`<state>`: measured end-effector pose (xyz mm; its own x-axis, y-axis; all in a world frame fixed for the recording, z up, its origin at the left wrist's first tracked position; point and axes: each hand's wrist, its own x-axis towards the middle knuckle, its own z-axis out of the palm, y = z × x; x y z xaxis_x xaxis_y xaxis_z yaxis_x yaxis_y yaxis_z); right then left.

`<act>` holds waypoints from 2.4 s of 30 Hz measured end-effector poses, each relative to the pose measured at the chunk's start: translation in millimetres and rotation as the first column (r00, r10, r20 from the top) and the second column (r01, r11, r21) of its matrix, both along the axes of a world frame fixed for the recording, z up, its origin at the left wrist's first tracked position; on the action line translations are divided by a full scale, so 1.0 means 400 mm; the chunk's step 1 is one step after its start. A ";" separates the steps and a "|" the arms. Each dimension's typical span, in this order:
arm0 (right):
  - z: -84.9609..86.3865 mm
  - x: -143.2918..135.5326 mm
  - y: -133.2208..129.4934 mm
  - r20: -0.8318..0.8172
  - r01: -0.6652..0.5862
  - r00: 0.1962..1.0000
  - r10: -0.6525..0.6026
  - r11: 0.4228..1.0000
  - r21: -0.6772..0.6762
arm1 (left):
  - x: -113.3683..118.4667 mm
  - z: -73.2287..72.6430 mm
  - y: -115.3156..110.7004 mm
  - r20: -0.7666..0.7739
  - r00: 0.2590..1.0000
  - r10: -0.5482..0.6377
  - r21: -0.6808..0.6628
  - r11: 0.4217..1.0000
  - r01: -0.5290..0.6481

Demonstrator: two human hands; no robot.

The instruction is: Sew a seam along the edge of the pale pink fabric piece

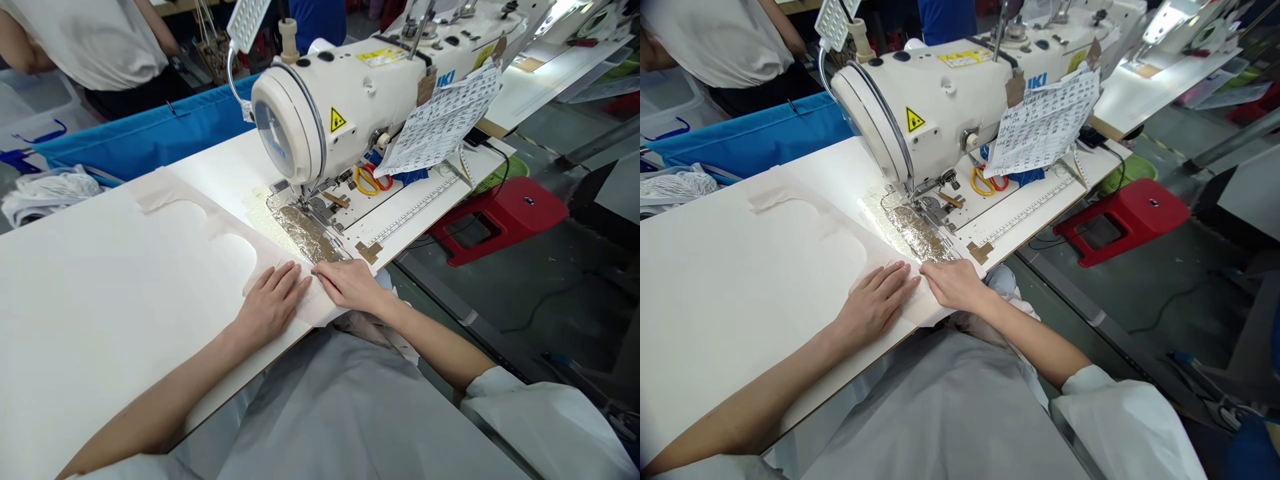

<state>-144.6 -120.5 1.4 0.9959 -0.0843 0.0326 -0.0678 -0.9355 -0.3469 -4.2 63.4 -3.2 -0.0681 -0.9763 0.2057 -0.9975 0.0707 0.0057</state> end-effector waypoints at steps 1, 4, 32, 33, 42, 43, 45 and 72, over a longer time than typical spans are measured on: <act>0.000 0.001 0.001 0.002 -0.002 1.000 0.002 1.000 -0.007 | 0.000 0.000 0.000 0.009 1.000 -0.002 -0.001 1.000 0.002; 0.005 -0.007 -0.005 0.011 -0.029 1.000 0.029 1.000 -0.010 | 0.002 0.002 -0.001 0.029 1.000 -0.010 -0.006 1.000 0.010; 0.021 0.064 0.029 -0.088 0.075 0.993 -0.074 0.997 0.004 | 0.022 -0.009 0.004 -0.034 0.999 0.004 0.012 1.000 -0.003; 0.022 0.066 0.031 -0.098 0.069 0.993 -0.070 0.998 -0.014 | 0.021 -0.009 0.003 -0.021 1.000 0.002 0.008 1.000 -0.002; 0.045 0.063 -0.016 -0.022 0.090 0.996 -0.088 0.989 0.115 | 0.010 0.003 -0.002 0.056 0.998 0.020 0.017 1.000 -0.021; 0.042 0.059 -0.022 0.010 0.121 0.992 -0.123 0.982 0.148 | 0.009 0.003 -0.002 0.051 0.998 0.025 0.017 1.000 -0.026; 0.034 0.046 -0.026 0.063 0.148 0.985 -0.162 0.973 0.176 | 0.008 0.002 -0.001 0.031 0.999 0.030 0.014 0.999 -0.030; 0.001 -0.021 -0.013 0.029 -0.027 0.999 0.028 0.999 -0.029 | -0.016 -0.009 0.002 0.030 0.999 0.045 -0.017 0.999 -0.044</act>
